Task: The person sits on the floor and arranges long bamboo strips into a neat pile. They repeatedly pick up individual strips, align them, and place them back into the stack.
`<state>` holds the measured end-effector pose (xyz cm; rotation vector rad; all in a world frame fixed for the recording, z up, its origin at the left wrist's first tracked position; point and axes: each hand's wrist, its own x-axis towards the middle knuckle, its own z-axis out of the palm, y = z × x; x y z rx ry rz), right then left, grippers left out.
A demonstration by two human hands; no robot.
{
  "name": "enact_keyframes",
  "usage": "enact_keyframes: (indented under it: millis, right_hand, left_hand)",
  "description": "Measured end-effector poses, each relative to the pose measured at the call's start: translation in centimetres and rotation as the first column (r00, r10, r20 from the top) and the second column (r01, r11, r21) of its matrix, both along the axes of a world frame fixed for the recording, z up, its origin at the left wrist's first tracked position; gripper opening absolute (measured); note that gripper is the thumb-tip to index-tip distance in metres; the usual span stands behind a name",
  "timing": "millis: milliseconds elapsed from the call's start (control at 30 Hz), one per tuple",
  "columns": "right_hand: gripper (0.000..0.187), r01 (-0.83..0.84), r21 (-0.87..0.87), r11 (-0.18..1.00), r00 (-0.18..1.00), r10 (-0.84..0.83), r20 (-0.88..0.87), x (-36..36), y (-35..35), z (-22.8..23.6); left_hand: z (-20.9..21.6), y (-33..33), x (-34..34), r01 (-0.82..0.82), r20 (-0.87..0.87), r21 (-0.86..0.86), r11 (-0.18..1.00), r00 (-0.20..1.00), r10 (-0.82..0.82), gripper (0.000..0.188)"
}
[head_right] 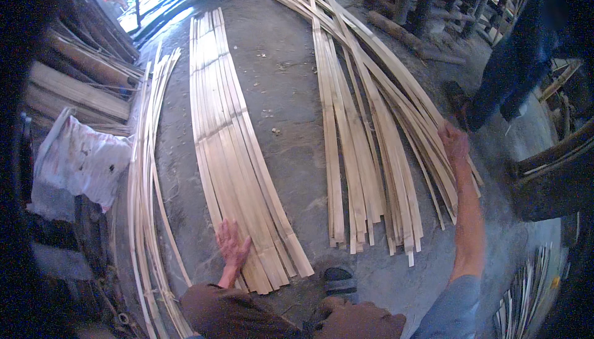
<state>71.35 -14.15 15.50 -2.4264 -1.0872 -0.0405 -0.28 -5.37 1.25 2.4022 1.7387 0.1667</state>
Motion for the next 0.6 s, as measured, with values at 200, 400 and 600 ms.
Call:
enact_keyframes:
  millis: [200,400,600]
  right_hand:
    - [0.039,-0.037,-0.117,0.992,0.976,0.061,0.209,8.6,-0.6,-2.2]
    - [0.046,0.129,-0.28,0.951,0.988,-0.1,0.115,4.5,3.2,-2.2]
    - [0.049,0.286,-0.477,0.831,0.958,-0.228,0.176,9.7,-0.8,-5.7]
  left_hand:
    - [0.3,0.3,1.8,0.014,0.027,-0.038,0.999,1.0,-0.013,0.08]
    - [0.6,-0.1,0.4,-0.034,0.005,-0.048,0.998,0.999,0.034,0.082]
    - [0.5,0.2,1.5,0.017,0.06,-0.049,0.999,0.998,-0.014,0.081]
